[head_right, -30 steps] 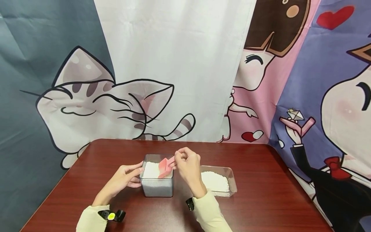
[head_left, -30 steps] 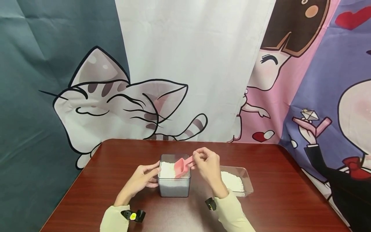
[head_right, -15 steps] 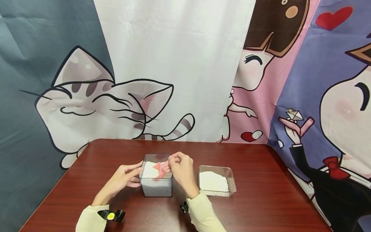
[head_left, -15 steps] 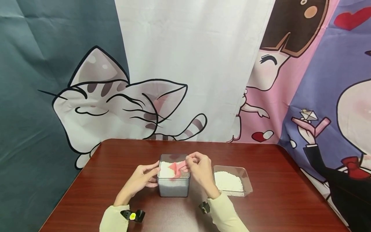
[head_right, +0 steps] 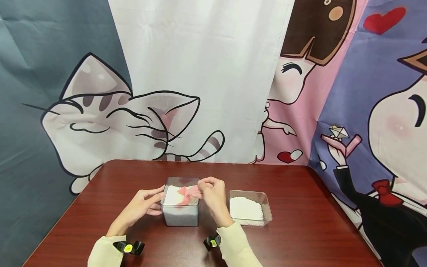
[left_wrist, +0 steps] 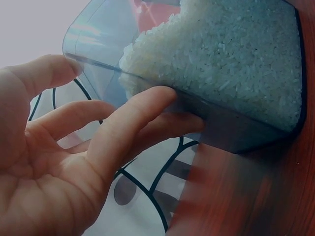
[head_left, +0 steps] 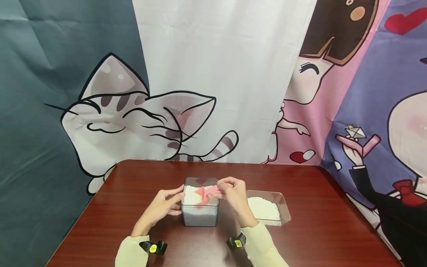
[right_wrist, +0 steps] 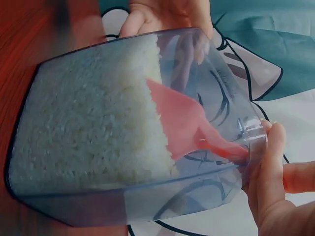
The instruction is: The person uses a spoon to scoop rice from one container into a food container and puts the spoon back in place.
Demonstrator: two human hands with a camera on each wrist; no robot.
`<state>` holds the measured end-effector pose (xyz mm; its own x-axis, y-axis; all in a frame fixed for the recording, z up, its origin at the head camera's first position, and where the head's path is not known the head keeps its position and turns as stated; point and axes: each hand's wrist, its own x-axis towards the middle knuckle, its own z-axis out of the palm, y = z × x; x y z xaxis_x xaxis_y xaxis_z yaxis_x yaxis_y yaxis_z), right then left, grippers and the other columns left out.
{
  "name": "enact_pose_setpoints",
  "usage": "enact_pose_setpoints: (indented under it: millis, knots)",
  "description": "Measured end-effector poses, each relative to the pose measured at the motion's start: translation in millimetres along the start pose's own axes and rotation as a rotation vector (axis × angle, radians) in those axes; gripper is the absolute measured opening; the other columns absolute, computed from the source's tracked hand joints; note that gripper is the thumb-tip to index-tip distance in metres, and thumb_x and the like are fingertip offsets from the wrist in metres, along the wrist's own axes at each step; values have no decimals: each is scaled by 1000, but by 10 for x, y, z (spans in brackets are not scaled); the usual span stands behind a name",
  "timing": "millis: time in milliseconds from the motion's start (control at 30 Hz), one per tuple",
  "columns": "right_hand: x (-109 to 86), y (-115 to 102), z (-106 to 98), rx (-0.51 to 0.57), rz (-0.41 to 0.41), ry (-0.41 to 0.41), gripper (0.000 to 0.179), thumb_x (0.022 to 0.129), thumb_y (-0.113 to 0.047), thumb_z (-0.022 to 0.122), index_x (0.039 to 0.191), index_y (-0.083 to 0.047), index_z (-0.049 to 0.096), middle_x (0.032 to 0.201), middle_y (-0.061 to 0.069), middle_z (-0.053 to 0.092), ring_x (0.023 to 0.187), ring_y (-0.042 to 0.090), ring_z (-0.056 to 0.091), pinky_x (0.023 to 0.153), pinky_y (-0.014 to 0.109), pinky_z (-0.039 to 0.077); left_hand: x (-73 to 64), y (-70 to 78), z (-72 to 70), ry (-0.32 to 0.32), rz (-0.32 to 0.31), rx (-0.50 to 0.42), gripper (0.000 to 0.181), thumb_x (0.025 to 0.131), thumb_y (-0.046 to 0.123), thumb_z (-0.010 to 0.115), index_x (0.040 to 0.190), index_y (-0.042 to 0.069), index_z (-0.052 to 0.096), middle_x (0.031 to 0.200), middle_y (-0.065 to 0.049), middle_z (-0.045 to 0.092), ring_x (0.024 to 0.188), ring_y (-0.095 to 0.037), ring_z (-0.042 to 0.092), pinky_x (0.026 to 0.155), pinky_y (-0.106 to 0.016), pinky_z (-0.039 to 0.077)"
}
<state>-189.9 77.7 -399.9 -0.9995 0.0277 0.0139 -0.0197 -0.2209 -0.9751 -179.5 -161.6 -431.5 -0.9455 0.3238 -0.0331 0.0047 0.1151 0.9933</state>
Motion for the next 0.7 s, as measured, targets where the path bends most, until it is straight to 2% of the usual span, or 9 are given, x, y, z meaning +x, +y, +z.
enact_pose_setpoints:
  millis: [200, 467, 700]
  knots:
    - [-5, 5, -73, 121, 22, 21, 20, 85, 7, 53, 96, 23, 51, 67, 13, 63, 58, 20, 66, 61, 34, 57, -2, 0, 1, -3, 9, -1, 59, 89, 27, 60, 137, -2, 39, 122, -29, 52, 79, -30, 67, 70, -51, 53]
    - [-12, 38, -151, 212, 37, 25, 14, 84, 9, 54, 94, 18, 54, 75, 13, 60, 59, 17, 64, 67, 37, 57, 3, -16, 0, 1, 12, -7, 60, 89, 27, 60, 137, -2, 39, 121, -29, 53, 79, -31, 67, 69, -51, 54]
    - [-13, 60, -193, 263, 73, 42, 10, 84, 9, 53, 91, 15, 57, 75, 12, 60, 63, 20, 66, 65, 31, 57, -5, 3, 0, 2, 10, -1, 59, 89, 28, 61, 136, -2, 41, 118, -28, 56, 78, -31, 67, 69, -51, 54]
